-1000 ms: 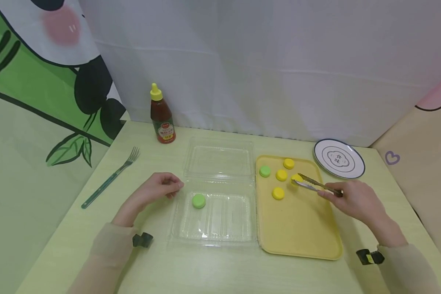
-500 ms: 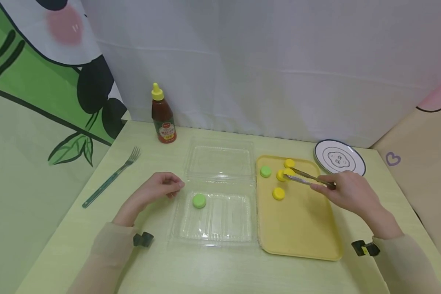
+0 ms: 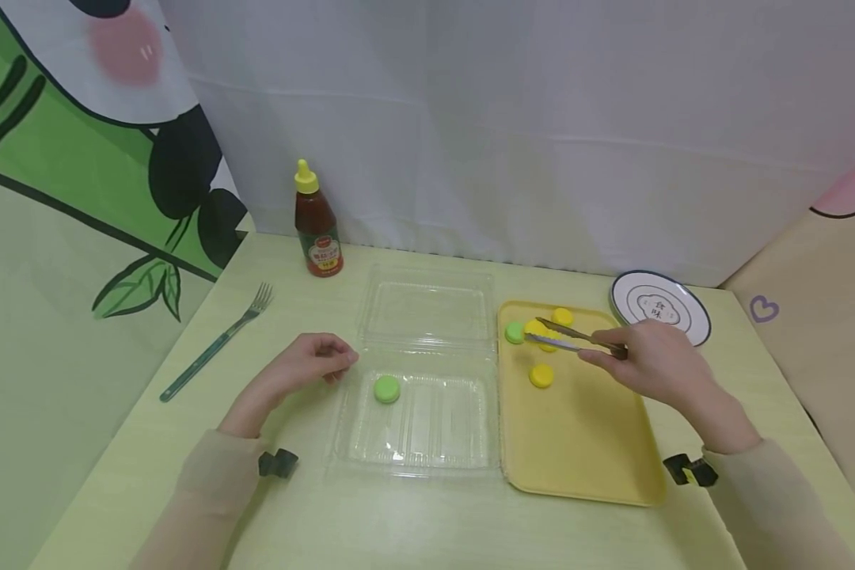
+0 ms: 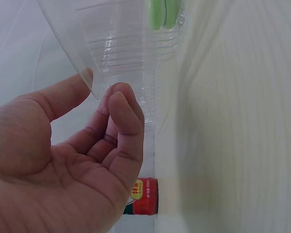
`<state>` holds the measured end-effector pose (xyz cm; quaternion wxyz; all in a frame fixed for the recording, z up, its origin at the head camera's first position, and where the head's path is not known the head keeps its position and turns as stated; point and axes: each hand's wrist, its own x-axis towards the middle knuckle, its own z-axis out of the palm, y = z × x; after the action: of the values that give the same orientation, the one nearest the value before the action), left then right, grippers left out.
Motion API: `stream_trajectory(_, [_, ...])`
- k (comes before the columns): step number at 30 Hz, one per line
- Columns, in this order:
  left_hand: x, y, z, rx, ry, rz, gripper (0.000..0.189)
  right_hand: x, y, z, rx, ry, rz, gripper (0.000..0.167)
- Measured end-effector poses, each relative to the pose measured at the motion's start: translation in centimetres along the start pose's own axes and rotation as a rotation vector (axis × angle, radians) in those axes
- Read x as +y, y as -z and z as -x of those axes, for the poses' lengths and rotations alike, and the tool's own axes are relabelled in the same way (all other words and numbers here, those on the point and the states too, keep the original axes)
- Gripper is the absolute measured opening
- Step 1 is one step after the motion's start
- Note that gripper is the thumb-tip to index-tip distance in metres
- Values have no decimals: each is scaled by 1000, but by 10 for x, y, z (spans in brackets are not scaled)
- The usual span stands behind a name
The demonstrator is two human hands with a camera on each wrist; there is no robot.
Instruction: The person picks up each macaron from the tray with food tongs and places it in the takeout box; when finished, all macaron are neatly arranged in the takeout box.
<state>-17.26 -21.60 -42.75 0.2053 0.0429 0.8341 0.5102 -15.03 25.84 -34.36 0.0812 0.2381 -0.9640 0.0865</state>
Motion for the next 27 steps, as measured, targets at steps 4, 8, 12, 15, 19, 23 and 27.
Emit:
stream_trajectory(4, [-1, 0, -1, -1, 1, 1, 32, -9, 1, -7, -20, 9, -22, 24])
stream_trajectory(8, [-2, 1, -1, 2, 7, -6, 31, -19, 1, -12, -54, 16, -50, 20])
stream_trajectory(12, [-3, 1, -2, 3, 4, -5, 30, -26, -3, -18, -65, 51, -47, 18])
stream_trajectory(15, [-4, 0, -2, 1, -1, -3, 31, -32, -5, -21, -73, 74, -45, 16])
stream_trajectory(19, [-4, 0, -2, 0, -4, 0, 30, -39, -10, -25, -68, 101, -52, 18])
stream_trajectory(23, [-3, 1, -2, 2, -8, -1, 30, -45, -14, -28, -34, 155, -52, 19])
stream_trajectory(27, [-3, 1, -1, 1, -15, -1, 30, -53, -18, -30, -24, 181, -52, 20])
